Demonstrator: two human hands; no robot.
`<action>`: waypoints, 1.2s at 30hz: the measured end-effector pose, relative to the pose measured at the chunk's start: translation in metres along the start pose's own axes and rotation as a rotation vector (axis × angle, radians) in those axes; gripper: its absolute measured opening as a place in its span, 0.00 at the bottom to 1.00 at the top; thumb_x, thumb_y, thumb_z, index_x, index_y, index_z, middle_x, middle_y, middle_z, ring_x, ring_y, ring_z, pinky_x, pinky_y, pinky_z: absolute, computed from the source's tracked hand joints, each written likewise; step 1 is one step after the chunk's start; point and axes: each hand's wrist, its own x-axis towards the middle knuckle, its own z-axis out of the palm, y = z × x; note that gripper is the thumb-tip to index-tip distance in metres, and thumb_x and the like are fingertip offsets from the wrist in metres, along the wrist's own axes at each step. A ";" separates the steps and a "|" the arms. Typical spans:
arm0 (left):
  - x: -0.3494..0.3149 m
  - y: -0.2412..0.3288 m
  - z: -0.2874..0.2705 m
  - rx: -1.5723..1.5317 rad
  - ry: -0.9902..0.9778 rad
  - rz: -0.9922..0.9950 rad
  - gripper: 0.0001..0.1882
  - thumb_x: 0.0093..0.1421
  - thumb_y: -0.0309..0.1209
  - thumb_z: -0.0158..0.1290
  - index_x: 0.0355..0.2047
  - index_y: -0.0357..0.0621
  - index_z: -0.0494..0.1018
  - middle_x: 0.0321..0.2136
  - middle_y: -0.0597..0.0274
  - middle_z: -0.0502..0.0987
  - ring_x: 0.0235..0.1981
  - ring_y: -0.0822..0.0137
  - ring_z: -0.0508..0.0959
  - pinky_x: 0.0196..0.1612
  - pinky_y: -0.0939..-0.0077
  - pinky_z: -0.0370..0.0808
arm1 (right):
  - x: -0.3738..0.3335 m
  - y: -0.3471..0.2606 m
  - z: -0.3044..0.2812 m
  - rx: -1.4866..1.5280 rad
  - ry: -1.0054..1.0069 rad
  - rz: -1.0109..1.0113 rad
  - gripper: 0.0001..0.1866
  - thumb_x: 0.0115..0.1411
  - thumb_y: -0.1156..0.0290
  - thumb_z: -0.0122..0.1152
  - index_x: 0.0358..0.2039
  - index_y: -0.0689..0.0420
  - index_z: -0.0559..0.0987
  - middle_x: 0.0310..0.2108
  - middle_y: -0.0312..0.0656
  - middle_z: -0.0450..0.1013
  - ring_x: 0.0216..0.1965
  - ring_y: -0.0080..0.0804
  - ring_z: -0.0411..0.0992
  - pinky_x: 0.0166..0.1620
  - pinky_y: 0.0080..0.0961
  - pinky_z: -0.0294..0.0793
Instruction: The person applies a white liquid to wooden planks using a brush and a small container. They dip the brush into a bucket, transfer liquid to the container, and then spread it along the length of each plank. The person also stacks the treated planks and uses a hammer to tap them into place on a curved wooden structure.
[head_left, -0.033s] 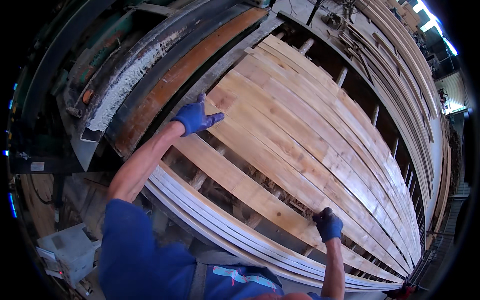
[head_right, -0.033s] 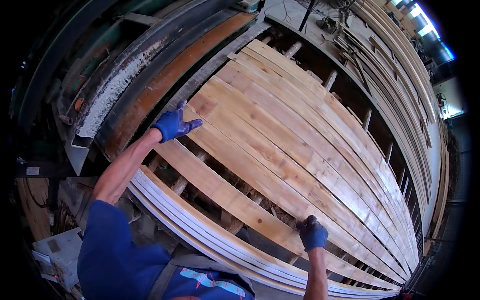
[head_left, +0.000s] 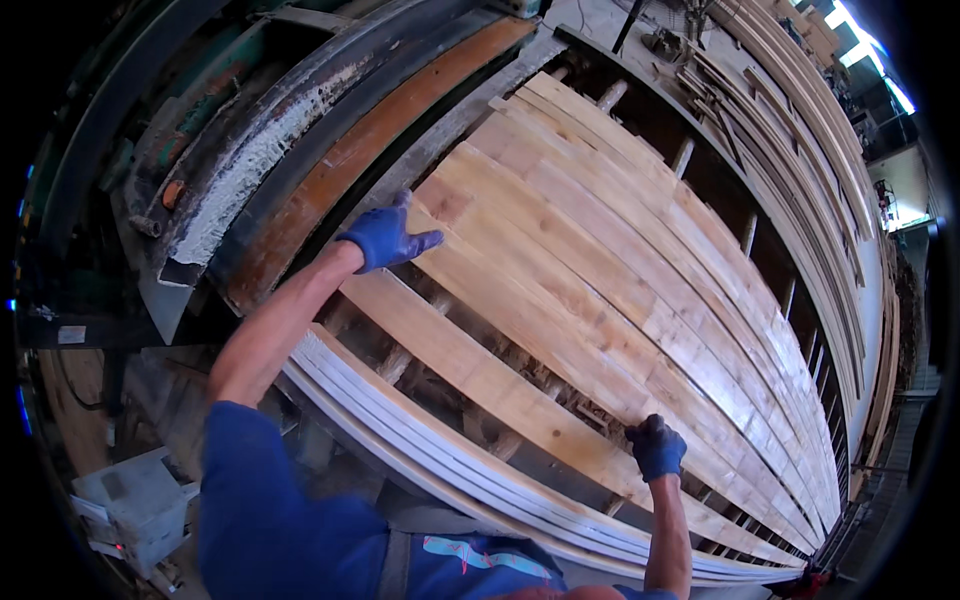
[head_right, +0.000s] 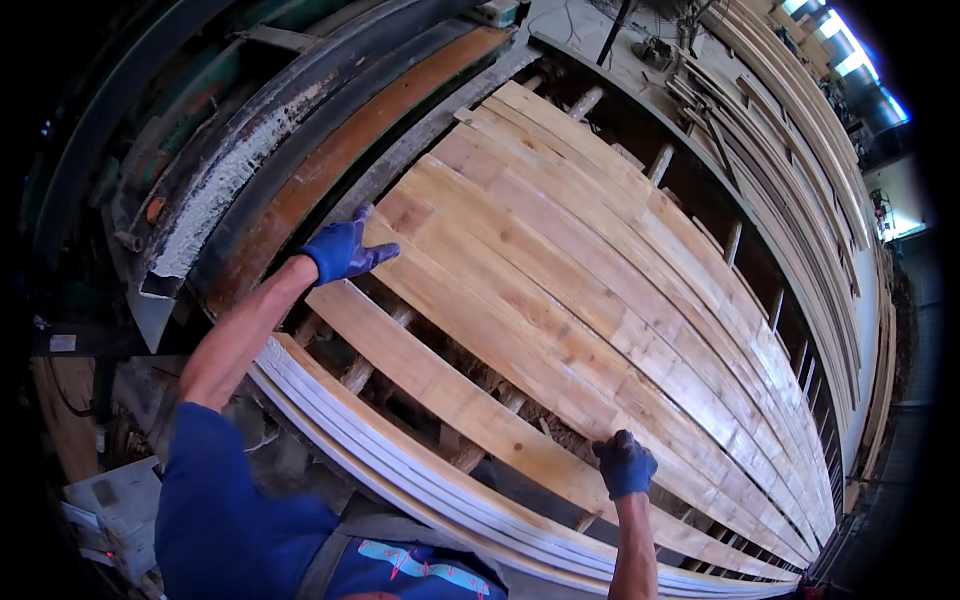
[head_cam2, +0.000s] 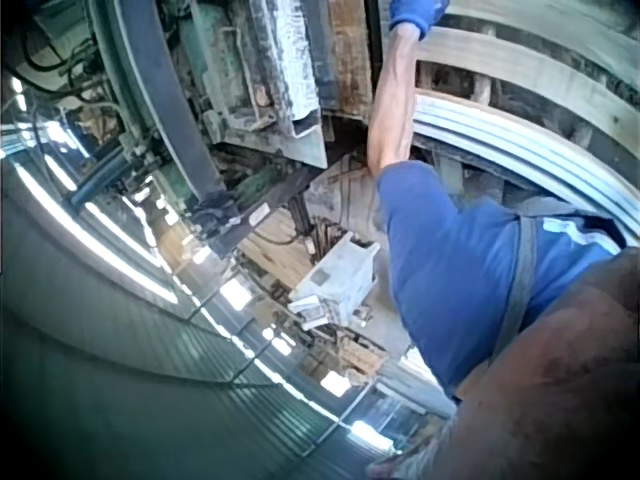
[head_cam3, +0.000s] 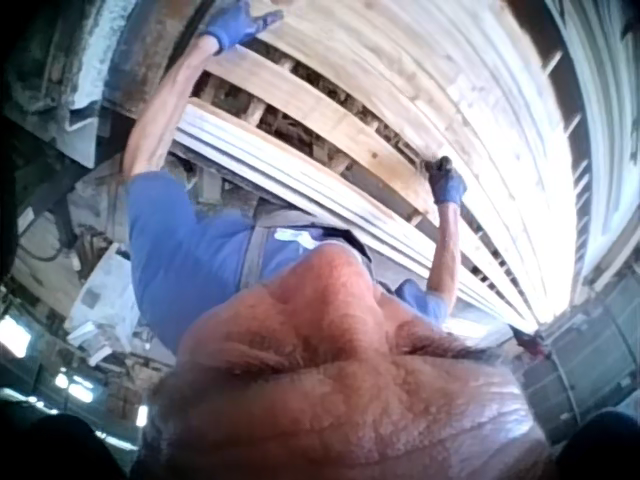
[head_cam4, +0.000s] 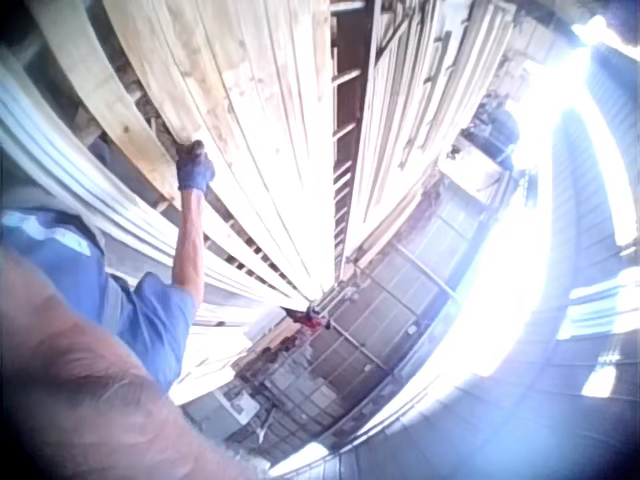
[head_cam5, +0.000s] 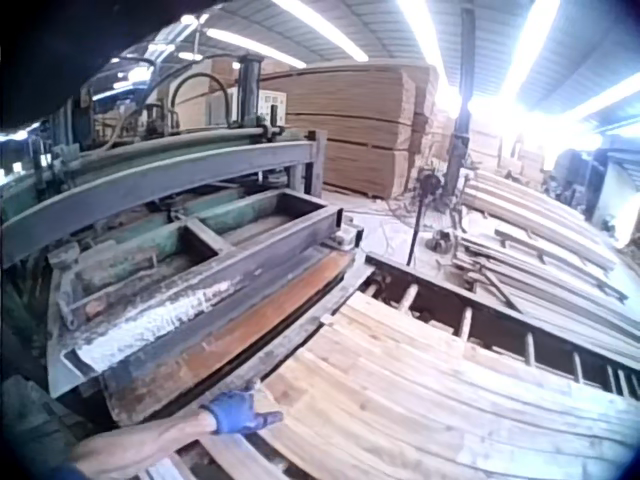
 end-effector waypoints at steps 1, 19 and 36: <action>0.017 -0.013 -0.001 0.061 0.050 0.103 0.55 0.51 0.66 0.51 0.64 0.34 0.52 0.46 0.34 0.74 0.46 0.41 0.76 0.48 0.59 0.74 | 0.011 0.008 0.012 -0.018 0.104 0.040 0.15 0.55 0.55 0.61 0.25 0.52 0.73 0.21 0.47 0.75 0.24 0.49 0.74 0.27 0.43 0.71; 0.164 0.062 0.020 -0.189 0.397 0.124 0.44 0.53 0.64 0.50 0.58 0.39 0.65 0.48 0.37 0.73 0.50 0.46 0.75 0.54 0.61 0.71 | 0.028 0.001 -0.007 0.494 0.270 0.183 0.05 0.57 0.67 0.61 0.25 0.51 0.77 0.19 0.43 0.74 0.22 0.41 0.75 0.27 0.35 0.72; 0.286 0.121 0.004 -0.054 0.394 0.216 0.46 0.54 0.65 0.48 0.55 0.31 0.67 0.50 0.36 0.72 0.53 0.46 0.73 0.56 0.63 0.69 | -0.018 -0.023 -0.015 0.383 0.053 0.068 0.07 0.52 0.64 0.66 0.30 0.51 0.81 0.22 0.41 0.76 0.26 0.41 0.76 0.31 0.36 0.74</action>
